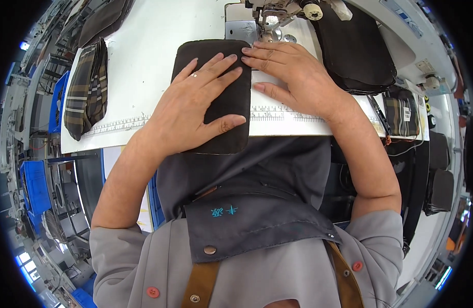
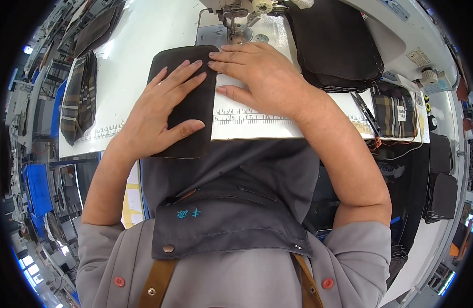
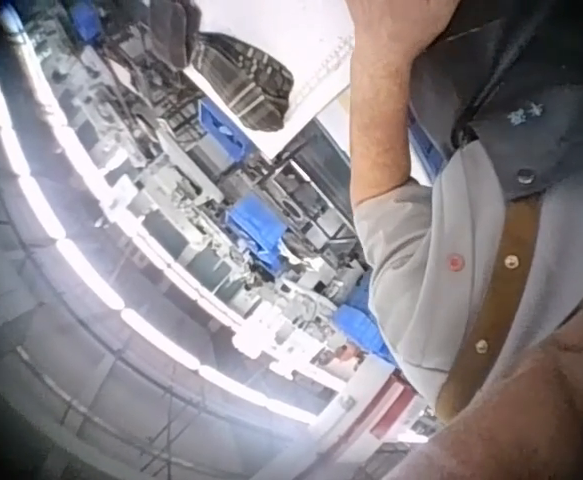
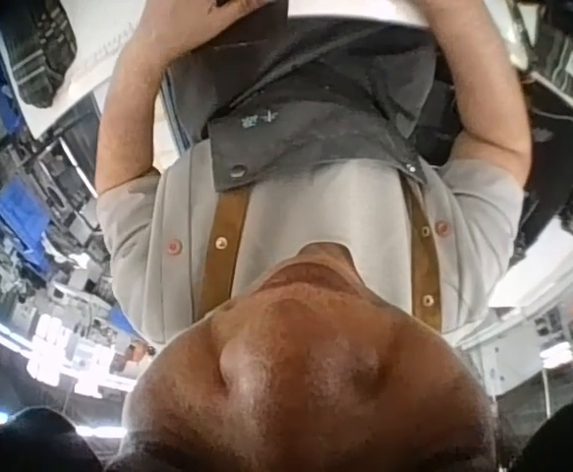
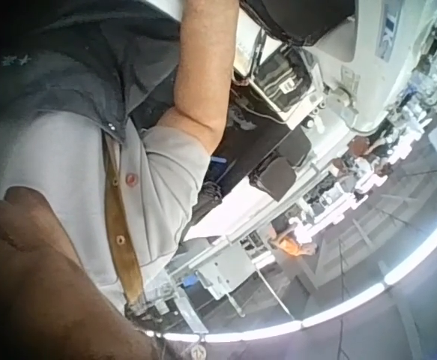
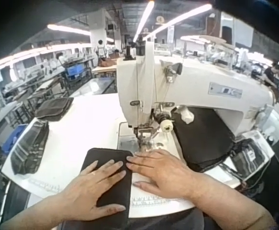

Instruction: Sewing pieces of material together using an industrial sewing machine in a workshop.

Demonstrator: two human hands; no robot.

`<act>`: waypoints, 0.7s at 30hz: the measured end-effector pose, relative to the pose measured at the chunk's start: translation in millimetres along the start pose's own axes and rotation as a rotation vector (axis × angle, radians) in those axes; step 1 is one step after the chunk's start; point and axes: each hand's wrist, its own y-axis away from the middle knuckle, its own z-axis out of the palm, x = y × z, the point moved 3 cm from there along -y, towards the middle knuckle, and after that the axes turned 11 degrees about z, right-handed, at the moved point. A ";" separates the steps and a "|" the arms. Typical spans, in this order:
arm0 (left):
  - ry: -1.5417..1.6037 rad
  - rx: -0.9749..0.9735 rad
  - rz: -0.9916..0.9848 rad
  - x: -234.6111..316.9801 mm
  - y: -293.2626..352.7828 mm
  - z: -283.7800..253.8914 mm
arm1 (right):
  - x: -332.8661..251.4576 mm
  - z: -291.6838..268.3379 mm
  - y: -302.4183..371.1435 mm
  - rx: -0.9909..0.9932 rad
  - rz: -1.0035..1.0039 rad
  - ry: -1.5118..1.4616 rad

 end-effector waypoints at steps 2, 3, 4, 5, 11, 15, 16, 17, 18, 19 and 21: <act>-0.075 -0.052 0.009 -3.6 -3.3 5.7 | 1.0 2.1 0.2 -0.021 0.028 0.018; -0.125 -0.097 0.002 -5.4 -3.9 7.3 | 1.4 2.3 0.0 -0.023 0.041 0.046; -0.176 -0.142 -0.005 -7.2 -4.1 8.5 | 1.4 2.4 -0.1 -0.024 0.053 0.075; -0.175 -0.142 -0.004 -9.5 -4.9 9.0 | 1.1 3.1 0.2 -0.025 0.055 0.075; -0.194 -0.130 -0.010 -33.2 -11.5 8.1 | 3.0 2.9 0.2 0.003 0.104 0.128; -0.203 -0.122 -0.041 -54.7 -9.9 1.7 | 2.1 1.9 0.3 -0.002 0.101 0.088; -0.198 -0.127 -0.043 -61.0 -9.4 0.3 | 2.2 2.5 0.4 0.006 0.099 0.087; -0.192 -0.133 -0.046 -66.4 -8.1 -1.3 | 2.0 2.1 0.2 0.011 0.096 0.088; -0.188 -0.129 -0.073 -71.2 -5.5 -3.7 | 1.9 2.0 0.1 0.005 0.099 0.082; -0.191 -0.129 -0.071 -72.6 -3.6 -7.5 | 2.4 1.2 0.6 -0.003 0.105 0.077; -0.151 -0.161 -0.062 -72.8 2.5 -16.0 | 0.6 -0.7 -0.3 0.006 0.100 0.070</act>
